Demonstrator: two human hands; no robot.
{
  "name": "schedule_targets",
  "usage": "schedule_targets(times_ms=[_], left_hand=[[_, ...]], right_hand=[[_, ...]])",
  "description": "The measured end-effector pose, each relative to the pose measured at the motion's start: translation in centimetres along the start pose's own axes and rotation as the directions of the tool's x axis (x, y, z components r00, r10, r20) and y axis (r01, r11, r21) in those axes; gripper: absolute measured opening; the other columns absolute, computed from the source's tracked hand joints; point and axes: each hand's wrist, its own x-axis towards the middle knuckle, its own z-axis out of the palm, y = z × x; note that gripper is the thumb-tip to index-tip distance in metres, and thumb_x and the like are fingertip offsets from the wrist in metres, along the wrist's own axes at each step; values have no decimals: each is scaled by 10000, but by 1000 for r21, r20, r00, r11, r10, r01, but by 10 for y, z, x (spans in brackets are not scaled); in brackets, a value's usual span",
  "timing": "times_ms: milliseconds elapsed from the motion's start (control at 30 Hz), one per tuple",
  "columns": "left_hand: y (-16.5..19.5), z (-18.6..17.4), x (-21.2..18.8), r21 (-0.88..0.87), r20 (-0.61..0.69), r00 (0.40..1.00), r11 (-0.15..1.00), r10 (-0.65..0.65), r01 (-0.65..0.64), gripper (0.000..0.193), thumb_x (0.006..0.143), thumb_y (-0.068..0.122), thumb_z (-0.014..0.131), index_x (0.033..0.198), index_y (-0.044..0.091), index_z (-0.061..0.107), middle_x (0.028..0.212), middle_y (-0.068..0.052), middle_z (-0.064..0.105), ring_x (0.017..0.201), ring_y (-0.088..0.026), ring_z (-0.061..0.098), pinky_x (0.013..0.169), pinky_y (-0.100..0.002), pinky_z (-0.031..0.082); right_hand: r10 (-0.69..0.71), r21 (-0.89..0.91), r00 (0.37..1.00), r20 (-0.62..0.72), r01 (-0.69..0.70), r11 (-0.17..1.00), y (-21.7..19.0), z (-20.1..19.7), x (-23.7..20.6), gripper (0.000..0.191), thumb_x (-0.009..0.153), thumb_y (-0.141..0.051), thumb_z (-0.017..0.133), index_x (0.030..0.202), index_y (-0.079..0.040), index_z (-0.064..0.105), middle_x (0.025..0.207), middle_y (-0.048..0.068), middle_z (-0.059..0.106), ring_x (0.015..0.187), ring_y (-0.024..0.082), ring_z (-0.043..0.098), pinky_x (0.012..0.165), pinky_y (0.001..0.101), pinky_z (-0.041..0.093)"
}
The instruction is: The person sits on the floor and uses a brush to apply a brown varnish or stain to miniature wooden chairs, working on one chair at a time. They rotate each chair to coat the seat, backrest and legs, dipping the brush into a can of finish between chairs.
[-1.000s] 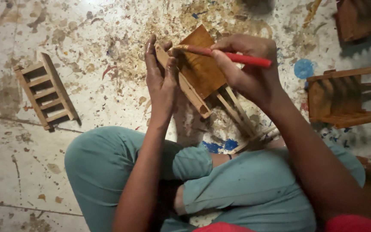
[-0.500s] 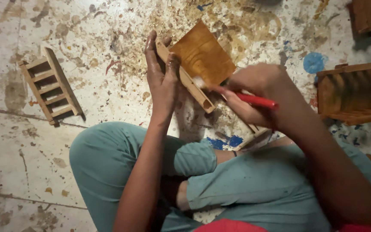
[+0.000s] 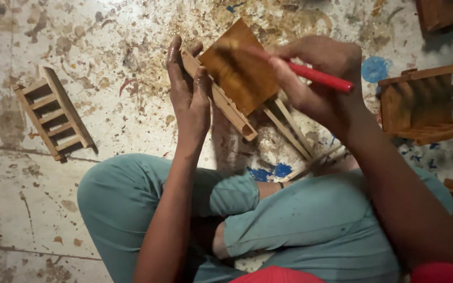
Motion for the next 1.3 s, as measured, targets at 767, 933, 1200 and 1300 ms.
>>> schedule_targets(times_ms=[767, 933, 1200, 1300], left_hand=[[11, 0, 4, 171, -37, 998, 985, 45, -38, 476, 1125, 60, 581, 1546, 60, 360, 1383, -156, 638, 1333, -263, 636, 1142, -374, 523], [17, 2, 4, 128, -37, 999, 992, -3, 7, 492, 1107, 82, 565, 1560, 66, 372, 1412, -157, 632, 1258, -238, 647, 1058, -360, 551], [0, -7, 3, 24, -107, 991, 996, -83, 86, 480, 1090, 99, 582, 1533, 82, 398, 1407, -162, 639, 1272, -250, 648, 1058, -363, 545], [-3, -8, 2, 76, -128, 988, 992, -87, 97, 470, 1092, 115, 595, 1523, 84, 411, 1388, -172, 659, 1274, -268, 669, 1069, -368, 534]], right_hand=[[-37, -92, 995, 95, 46, 995, 5, -18, 16, 119, 1004, -102, 734, 913, -27, 744, 841, 106, 726, 736, 222, 715, 677, 335, 549], [-222, -133, 972, -71, 211, 968, 10, 1, 32, 44, 991, -21, 703, 1008, -3, 740, 917, 137, 711, 817, 284, 706, 750, 381, 556], [86, -171, 935, 344, -28, 985, -19, -42, -4, 87, 879, -125, 772, 855, -55, 726, 747, 144, 670, 676, 296, 648, 637, 408, 495], [200, -148, 884, 422, -151, 977, -29, -62, -6, 118, 787, -147, 774, 828, -47, 728, 697, 134, 664, 629, 278, 649, 592, 397, 491]])
